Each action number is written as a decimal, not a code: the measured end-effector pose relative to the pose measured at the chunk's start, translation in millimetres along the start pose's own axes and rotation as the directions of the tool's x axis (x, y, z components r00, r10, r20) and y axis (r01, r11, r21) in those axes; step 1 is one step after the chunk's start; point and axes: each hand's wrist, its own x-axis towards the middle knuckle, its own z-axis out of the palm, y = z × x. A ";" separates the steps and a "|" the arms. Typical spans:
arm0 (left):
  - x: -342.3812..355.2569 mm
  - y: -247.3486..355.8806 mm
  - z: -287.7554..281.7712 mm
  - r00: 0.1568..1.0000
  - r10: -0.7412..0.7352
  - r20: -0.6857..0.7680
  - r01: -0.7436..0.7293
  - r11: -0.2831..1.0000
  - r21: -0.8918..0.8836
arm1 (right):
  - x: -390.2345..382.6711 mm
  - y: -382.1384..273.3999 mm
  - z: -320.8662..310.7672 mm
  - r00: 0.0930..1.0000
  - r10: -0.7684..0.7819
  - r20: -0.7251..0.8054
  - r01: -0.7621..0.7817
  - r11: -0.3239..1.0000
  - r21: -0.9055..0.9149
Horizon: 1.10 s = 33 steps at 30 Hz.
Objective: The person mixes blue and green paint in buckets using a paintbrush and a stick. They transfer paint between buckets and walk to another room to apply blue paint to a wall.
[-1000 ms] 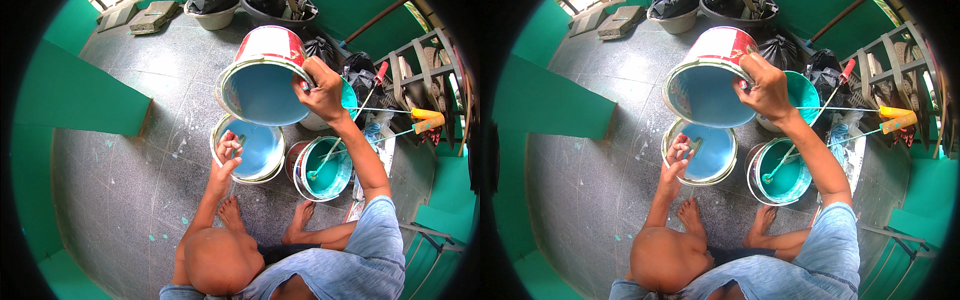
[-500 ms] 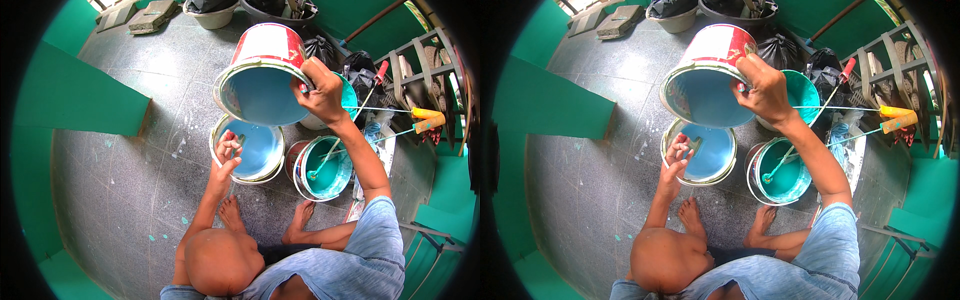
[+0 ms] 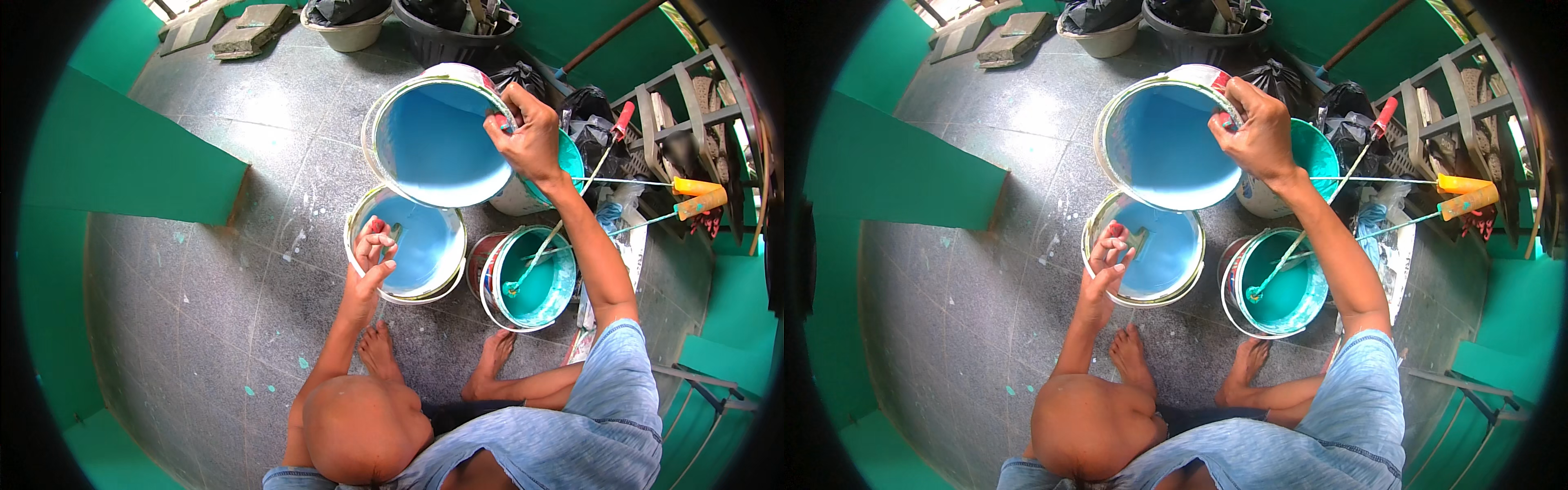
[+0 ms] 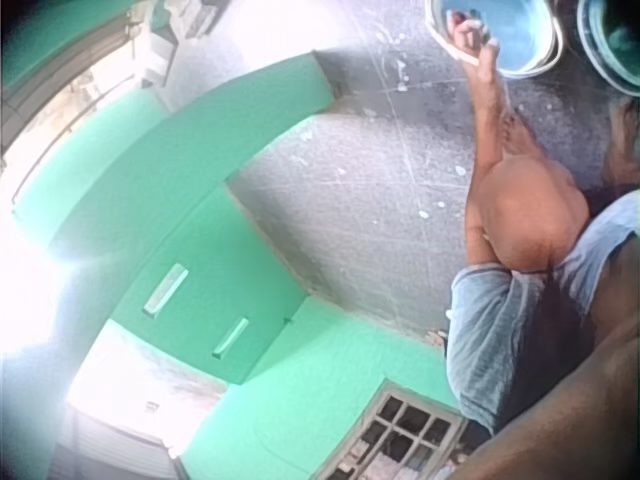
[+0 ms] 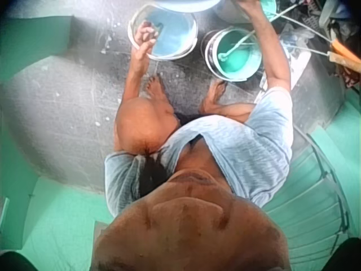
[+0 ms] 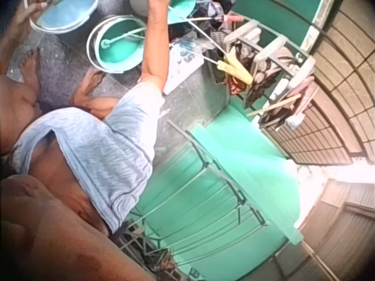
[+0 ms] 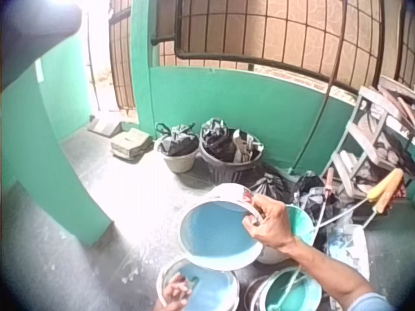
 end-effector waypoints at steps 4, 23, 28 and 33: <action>0.5 -1.0 -1.2 1.000 0.016 0.014 -0.017 1.000 0.018 | 2.3 14.2 4.8 0.997 0.082 0.005 -0.082 0.996 0.044; 1.4 -0.4 -2.4 0.999 0.010 0.033 -0.011 1.000 0.013 | -1.1 82.5 31.8 0.973 0.217 0.082 -0.231 0.937 0.263; 0.6 3.6 -0.3 1.000 0.000 0.024 -0.001 1.000 0.029 | -2.1 89.4 35.0 0.966 0.220 0.133 -0.250 0.926 0.284; 2.8 2.4 0.6 0.999 0.002 0.034 -0.002 1.000 0.023 | -0.9 88.0 30.6 0.960 0.216 0.179 -0.260 0.925 0.276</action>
